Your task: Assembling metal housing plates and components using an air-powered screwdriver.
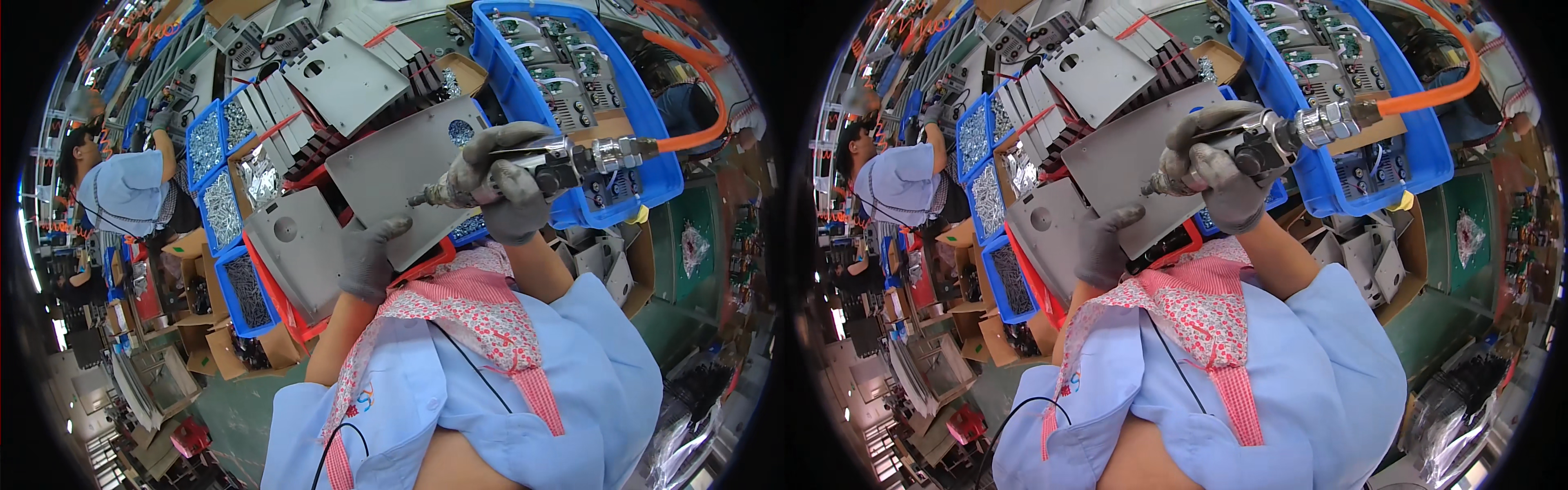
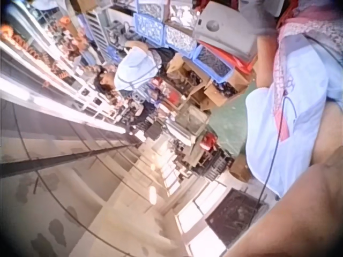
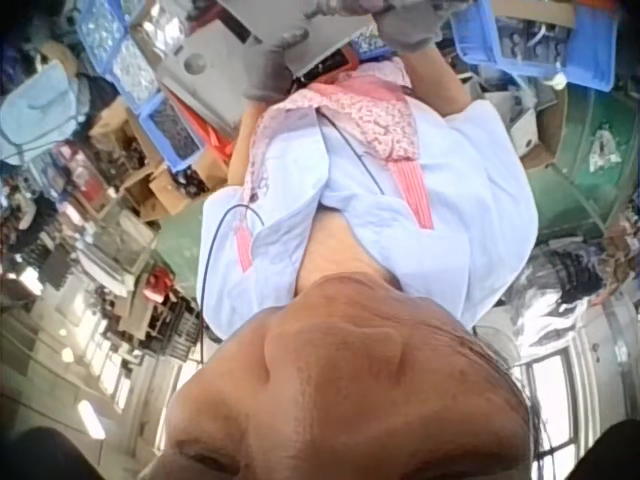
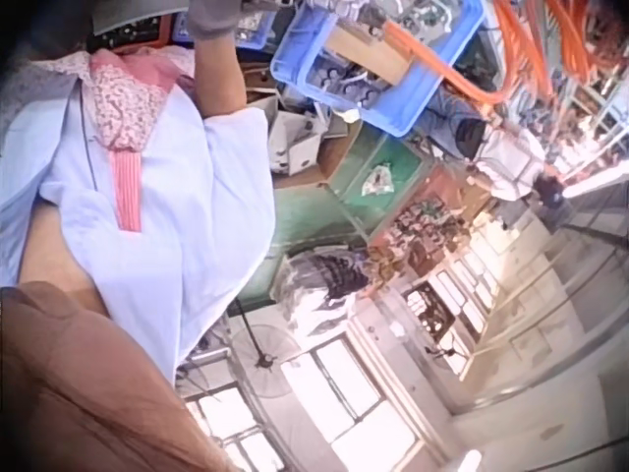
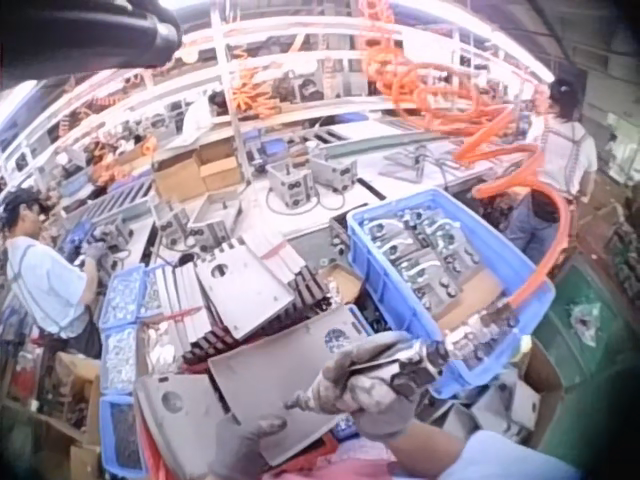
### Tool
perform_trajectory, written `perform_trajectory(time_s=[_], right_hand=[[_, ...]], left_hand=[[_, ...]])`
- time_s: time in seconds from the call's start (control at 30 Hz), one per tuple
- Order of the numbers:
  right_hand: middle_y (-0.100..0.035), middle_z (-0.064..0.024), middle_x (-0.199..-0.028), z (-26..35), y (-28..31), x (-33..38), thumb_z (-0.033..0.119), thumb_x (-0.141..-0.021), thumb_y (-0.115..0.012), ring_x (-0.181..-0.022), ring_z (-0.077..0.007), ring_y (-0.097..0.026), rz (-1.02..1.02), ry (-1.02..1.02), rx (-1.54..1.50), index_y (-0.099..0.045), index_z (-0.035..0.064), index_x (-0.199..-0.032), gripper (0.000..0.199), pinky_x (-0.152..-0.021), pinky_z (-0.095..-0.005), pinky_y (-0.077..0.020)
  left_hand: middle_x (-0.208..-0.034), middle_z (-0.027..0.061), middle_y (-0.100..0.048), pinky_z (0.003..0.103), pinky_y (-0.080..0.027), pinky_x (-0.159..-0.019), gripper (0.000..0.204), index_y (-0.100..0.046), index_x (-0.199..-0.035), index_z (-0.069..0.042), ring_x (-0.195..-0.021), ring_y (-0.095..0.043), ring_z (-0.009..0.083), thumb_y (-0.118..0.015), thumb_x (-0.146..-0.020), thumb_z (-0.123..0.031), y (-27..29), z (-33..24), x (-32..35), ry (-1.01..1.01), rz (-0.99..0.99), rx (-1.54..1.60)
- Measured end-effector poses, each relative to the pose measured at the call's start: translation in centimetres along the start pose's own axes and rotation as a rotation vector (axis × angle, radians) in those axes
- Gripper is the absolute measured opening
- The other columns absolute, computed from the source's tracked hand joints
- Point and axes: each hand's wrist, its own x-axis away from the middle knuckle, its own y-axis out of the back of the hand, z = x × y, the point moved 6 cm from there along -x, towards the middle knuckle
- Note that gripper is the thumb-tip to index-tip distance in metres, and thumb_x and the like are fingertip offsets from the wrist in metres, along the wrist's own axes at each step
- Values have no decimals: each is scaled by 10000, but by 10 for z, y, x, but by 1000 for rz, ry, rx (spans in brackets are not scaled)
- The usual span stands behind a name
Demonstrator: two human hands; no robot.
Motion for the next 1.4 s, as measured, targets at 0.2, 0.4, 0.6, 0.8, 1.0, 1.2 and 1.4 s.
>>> perform_trajectory(time_s=[0.2, 0.4, 0.6, 0.8, 1.0, 1.2, 1.4], right_hand=[[-601, -176, -879, -8, -3, 8, -37, -780, -489, -604, -211, -584, 53, -43, -5, -466, 27, -1028, 256, -506, -351, -506], [-615, -149, -866, -3, 3, 27, -49, -776, -531, -640, -198, -600, 13, -104, 96, -475, 25, -1071, 309, -524, -324, -508], [-612, -172, -834, 57, -36, 31, -40, -809, -515, -623, -198, -590, -8, 162, -347, -509, -27, -1049, 241, -513, -330, -512], [-602, -172, -852, 66, -50, 42, -24, -815, -507, -637, -200, -584, 132, 152, -92, -502, -21, -1060, 245, -542, -332, -511], [-591, -172, -871, 71, -51, 55, -9, -822, -500, -650, -201, -579, 115, 163, 0, -495, -15, -1070, 249, -571, -334, -510], [-580, -172, -890, 55, -55, 57, 7, -828, -492, -663, -202, -573, 123, 76, 22, -488, -9, -1081, 253, -601, -335, -509], [-569, -171, -908, 56, -44, 64, 23, -835, -484, -677, -203, -567, 106, 42, 45, -481, -4, -1092, 258, -630, -337, -509]], left_hand=[[-965, 153, -635, 354, -552, -723, 373, -565, -1067, 54, -788, -652, 246, -643, -705, 18, -2, 8, 3, 61, 31, 90], [-969, 122, -634, 342, -541, -737, 389, -570, -1071, 39, -820, -642, 222, -650, -693, 0, -8, 9, 0, 56, 74, -15], [-929, 130, -662, 304, -496, -789, 315, -653, -988, 76, -860, -619, 208, -644, -693, -34, -29, -19, 12, -256, 190, -132], [-903, 79, -671, 271, -490, -767, 214, -658, -939, 29, -838, -619, 151, -626, -739, -43, -25, -28, -21, -476, 315, -710], [-911, 75, -670, 267, -485, -769, 238, -646, -980, 23, -842, -615, 140, -625, -769, -85, -97, 13, -16, -444, 736, -958], [-918, 71, -668, 262, -481, -771, 267, -634, -1022, 18, -846, -611, 129, -624, -799, -128, -167, 69, -1, -469, 1191, -1024], [-925, 68, -667, 258, -477, -772, 297, -622, -1063, 13, -850, -607, 118, -623, -829, -170, -157, 68, -25, -410, 1163, -856]])
